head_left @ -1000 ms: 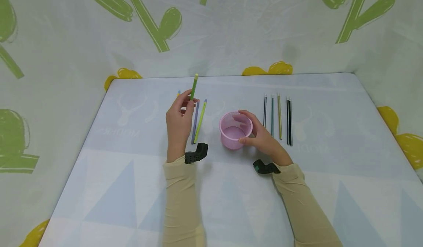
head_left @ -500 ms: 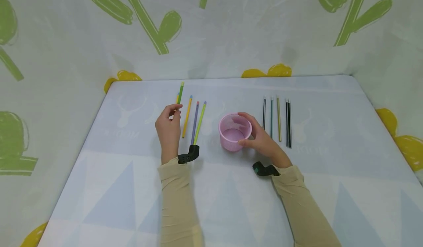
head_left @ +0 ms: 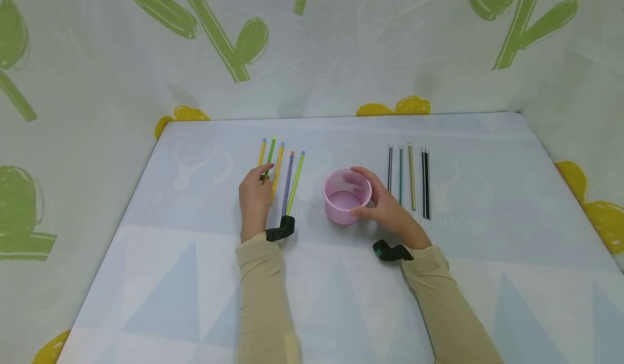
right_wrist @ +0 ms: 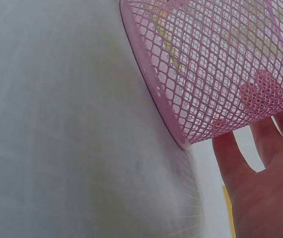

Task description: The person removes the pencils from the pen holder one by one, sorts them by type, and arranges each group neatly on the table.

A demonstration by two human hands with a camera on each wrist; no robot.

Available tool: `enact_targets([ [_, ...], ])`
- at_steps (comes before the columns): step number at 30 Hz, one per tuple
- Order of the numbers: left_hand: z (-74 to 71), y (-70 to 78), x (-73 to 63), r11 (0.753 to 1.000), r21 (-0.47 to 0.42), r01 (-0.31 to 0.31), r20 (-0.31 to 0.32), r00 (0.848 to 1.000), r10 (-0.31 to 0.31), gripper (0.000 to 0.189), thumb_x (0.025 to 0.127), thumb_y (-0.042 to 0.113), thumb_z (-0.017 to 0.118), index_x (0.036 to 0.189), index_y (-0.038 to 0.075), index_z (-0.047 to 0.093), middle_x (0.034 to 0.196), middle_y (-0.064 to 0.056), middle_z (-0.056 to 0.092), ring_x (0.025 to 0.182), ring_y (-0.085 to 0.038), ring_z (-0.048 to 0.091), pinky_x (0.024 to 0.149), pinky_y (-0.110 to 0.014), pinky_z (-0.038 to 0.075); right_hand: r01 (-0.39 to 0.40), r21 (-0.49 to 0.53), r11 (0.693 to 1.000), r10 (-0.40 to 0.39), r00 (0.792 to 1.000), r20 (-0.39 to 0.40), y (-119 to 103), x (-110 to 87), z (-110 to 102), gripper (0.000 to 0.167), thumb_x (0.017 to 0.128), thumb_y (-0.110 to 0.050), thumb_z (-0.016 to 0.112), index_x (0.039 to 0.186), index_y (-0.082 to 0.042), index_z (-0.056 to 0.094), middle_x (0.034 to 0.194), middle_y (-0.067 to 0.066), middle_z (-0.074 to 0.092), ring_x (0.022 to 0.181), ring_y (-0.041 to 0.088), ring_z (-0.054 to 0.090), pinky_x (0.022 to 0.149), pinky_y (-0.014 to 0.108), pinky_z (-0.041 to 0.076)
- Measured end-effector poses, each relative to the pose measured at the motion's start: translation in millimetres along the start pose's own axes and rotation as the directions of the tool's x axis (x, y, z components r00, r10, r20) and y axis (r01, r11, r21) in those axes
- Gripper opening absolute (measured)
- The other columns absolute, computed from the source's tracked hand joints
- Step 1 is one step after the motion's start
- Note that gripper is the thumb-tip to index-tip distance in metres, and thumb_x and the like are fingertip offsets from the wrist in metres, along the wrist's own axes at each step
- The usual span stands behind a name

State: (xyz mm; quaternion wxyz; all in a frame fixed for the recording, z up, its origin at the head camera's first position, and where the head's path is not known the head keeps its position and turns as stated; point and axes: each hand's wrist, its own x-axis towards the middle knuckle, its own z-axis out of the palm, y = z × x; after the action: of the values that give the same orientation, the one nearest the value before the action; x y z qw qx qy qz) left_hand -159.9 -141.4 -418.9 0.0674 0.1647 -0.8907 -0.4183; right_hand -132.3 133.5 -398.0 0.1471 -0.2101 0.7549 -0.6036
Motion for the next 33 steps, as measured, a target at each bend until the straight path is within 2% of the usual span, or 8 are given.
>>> enact_targets([
  [4, 3.5, -1.8, 1.2, 0.999, 0.04, -0.005, 0.018, 1.0, 0.004, 0.038, 0.086, 0.002, 0.047, 0.118, 0.019, 0.059, 0.12, -0.002, 0.054, 0.101, -0.018, 0.049, 0.079, -0.032, 0.042, 0.012, 0.0, 1.0, -0.012, 1.0, 0.0, -0.2, 1.0, 0.2, 0.074, 0.078, -0.008, 0.062, 0.14, -0.018, 0.022, 0.14, 0.003, 0.027, 0.127, 0.022, 0.026, 0.099, 0.05, 0.027],
  [9, 5.6, -0.7, 1.1, 0.992, 0.11, -0.069, 0.016, 0.998, 0.068, 0.04, 0.084, -0.002, 0.046, 0.119, 0.013, 0.058, 0.123, -0.004, 0.052, 0.113, -0.025, 0.045, 0.09, -0.036, 0.038, 0.019, 0.01, 1.0, -0.019, 1.0, -0.001, -0.3, 0.5, 0.4, 0.074, 0.078, -0.008, 0.062, 0.14, -0.017, 0.022, 0.14, 0.004, 0.027, 0.127, 0.023, 0.026, 0.099, 0.051, 0.026],
  [14, 10.2, 1.4, 0.1, 0.973, 0.215, -0.079, 0.048, 0.996, 0.071, 0.042, 0.083, -0.001, 0.047, 0.122, 0.013, 0.056, 0.128, -0.002, 0.048, 0.109, -0.028, 0.044, 0.089, -0.039, 0.036, 0.022, 0.023, 0.999, -0.022, 1.0, 0.005, 0.6, 0.0, 0.9, 0.075, 0.078, -0.008, 0.062, 0.14, -0.018, 0.022, 0.14, 0.004, 0.026, 0.126, 0.024, 0.026, 0.099, 0.051, 0.026],
  [18, 11.4, 2.9, -1.1, 0.97, 0.23, -0.076, 0.05, 0.997, 0.066, 0.041, 0.084, 0.0, 0.049, 0.122, 0.011, 0.056, 0.129, -0.004, 0.048, 0.108, -0.029, 0.044, 0.089, -0.038, 0.037, 0.025, 0.028, 0.999, -0.025, 1.0, 0.008, 0.8, 0.4, 1.2, 0.074, 0.078, -0.01, 0.063, 0.14, -0.018, 0.022, 0.14, 0.003, 0.026, 0.126, 0.025, 0.027, 0.098, 0.051, 0.027],
  [25, 12.1, 3.1, -0.5, 0.967, 0.245, -0.067, 0.054, 0.997, 0.055, 0.037, 0.086, 0.009, 0.052, 0.123, 0.011, 0.055, 0.13, -0.004, 0.046, 0.108, -0.028, 0.042, 0.089, -0.037, 0.036, 0.024, 0.022, 0.999, -0.024, 1.0, 0.009, -0.1, 0.5, 1.6, 0.075, 0.077, -0.003, 0.061, 0.14, -0.017, 0.022, 0.139, 0.004, 0.027, 0.126, 0.024, 0.027, 0.098, 0.051, 0.027],
  [31, 16.6, 5.4, 0.9, 0.94, 0.329, -0.093, 0.065, 0.995, 0.076, 0.035, 0.086, 0.017, 0.055, 0.121, 0.01, 0.057, 0.128, -0.003, 0.048, 0.107, -0.03, 0.041, 0.088, -0.036, 0.037, 0.019, 0.013, 1.0, -0.019, 1.0, 0.006, -0.6, -0.1, 0.1, 0.075, 0.079, -0.015, 0.066, 0.14, -0.017, 0.022, 0.14, 0.004, 0.027, 0.126, 0.027, 0.027, 0.099, 0.051, 0.026],
  [33, 17.4, 6.4, 0.6, 0.932, 0.348, -0.098, 0.062, 0.995, 0.082, 0.034, 0.086, 0.017, 0.055, 0.119, 0.009, 0.058, 0.127, -0.003, 0.049, 0.105, -0.03, 0.042, 0.086, -0.036, 0.037, 0.016, 0.012, 1.0, -0.016, 1.0, 0.006, -0.9, 0.1, 0.0, 0.075, 0.079, -0.014, 0.065, 0.14, -0.018, 0.022, 0.14, 0.004, 0.027, 0.126, 0.027, 0.027, 0.099, 0.051, 0.027],
])
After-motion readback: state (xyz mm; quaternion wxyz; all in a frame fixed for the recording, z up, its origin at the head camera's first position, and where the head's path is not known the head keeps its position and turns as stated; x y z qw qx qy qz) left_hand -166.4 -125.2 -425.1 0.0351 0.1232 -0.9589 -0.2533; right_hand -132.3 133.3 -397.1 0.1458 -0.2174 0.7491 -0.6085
